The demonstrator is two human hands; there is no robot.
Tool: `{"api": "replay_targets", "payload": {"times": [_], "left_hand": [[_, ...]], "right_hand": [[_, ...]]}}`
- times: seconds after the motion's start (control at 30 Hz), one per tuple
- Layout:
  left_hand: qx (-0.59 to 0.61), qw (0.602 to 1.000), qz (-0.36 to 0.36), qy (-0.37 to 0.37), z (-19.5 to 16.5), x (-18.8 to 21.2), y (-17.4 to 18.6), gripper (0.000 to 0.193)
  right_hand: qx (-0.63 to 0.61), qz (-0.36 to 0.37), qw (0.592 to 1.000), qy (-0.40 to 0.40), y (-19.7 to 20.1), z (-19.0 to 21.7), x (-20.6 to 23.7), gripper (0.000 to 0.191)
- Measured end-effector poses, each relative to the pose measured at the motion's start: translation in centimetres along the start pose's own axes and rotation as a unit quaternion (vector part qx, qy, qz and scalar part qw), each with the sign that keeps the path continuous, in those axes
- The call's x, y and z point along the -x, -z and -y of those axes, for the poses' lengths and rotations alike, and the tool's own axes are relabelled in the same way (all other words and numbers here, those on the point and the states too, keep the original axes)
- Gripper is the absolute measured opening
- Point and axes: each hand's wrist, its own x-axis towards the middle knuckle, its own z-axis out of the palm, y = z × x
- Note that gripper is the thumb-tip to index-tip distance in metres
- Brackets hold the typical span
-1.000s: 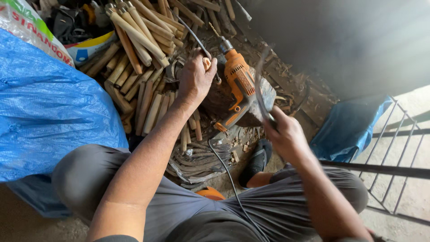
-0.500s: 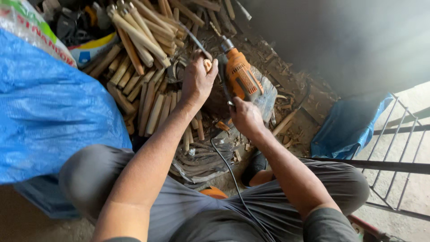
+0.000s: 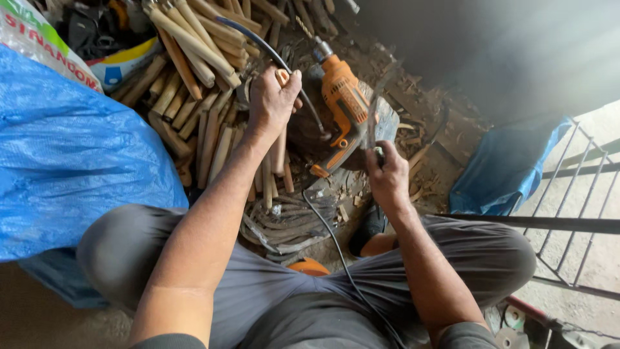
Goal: The person drills holes into cylindrical wooden pieces using a corded drill and then smooths the drilled ends with a curved metal tool. The person handles multiple wooden pieces one at a time, drilling and smoothing each before setting it aside.
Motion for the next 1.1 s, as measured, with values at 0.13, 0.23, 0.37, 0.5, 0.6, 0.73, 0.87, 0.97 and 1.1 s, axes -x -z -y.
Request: {"api": "replay_targets", "payload": {"times": [0.13, 0.23, 0.37, 0.5, 0.6, 0.73, 0.87, 0.97, 1.1], "left_hand": [[0.028, 0.999, 0.018, 0.015, 1.2, 1.0, -0.3, 0.024], [0.048, 0.996, 0.049, 0.048, 2.5, 1.7, -0.4, 0.023], [0.099, 0.984, 0.103, 0.105, 3.6, 2.2, -0.2, 0.022], [0.088, 0.986, 0.087, 0.114, 3.3, 1.7, 0.7, 0.027], [0.066, 0.992, 0.042, 0.102, 1.7, 0.7, 2.1, 0.030], [0.133, 0.991, 0.028, 0.018, -2.1, 0.2, 4.1, 0.034], [0.178, 0.979, 0.065, -0.075, -6.7, 1.0, 4.8, 0.035], [0.171, 0.977, 0.081, -0.093, -9.4, 2.0, 5.1, 0.033], [0.179, 0.974, 0.096, -0.104, -11.3, 2.5, 5.3, 0.030]], "right_hand": [[-0.012, -0.008, 0.999, -0.033, 0.3, -2.2, 1.0, 0.020], [-0.021, -0.026, 0.999, -0.031, 0.1, -3.5, 1.4, 0.020], [-0.044, -0.091, 0.995, 0.005, -0.6, -4.7, 1.7, 0.017], [-0.263, -0.135, 0.952, -0.084, -1.6, -7.0, 2.0, 0.012], [-0.387, -0.167, 0.893, -0.158, -3.2, -9.8, 2.3, 0.009], [-0.415, -0.185, 0.825, -0.336, -7.5, -13.2, 3.7, 0.006], [-0.379, -0.064, 0.778, -0.497, -12.2, -14.0, 5.7, 0.005], [-0.418, -0.012, 0.696, -0.584, -14.0, -13.4, 6.6, 0.016], [-0.413, 0.114, 0.667, -0.609, -14.9, -12.6, 7.5, 0.020]]}}
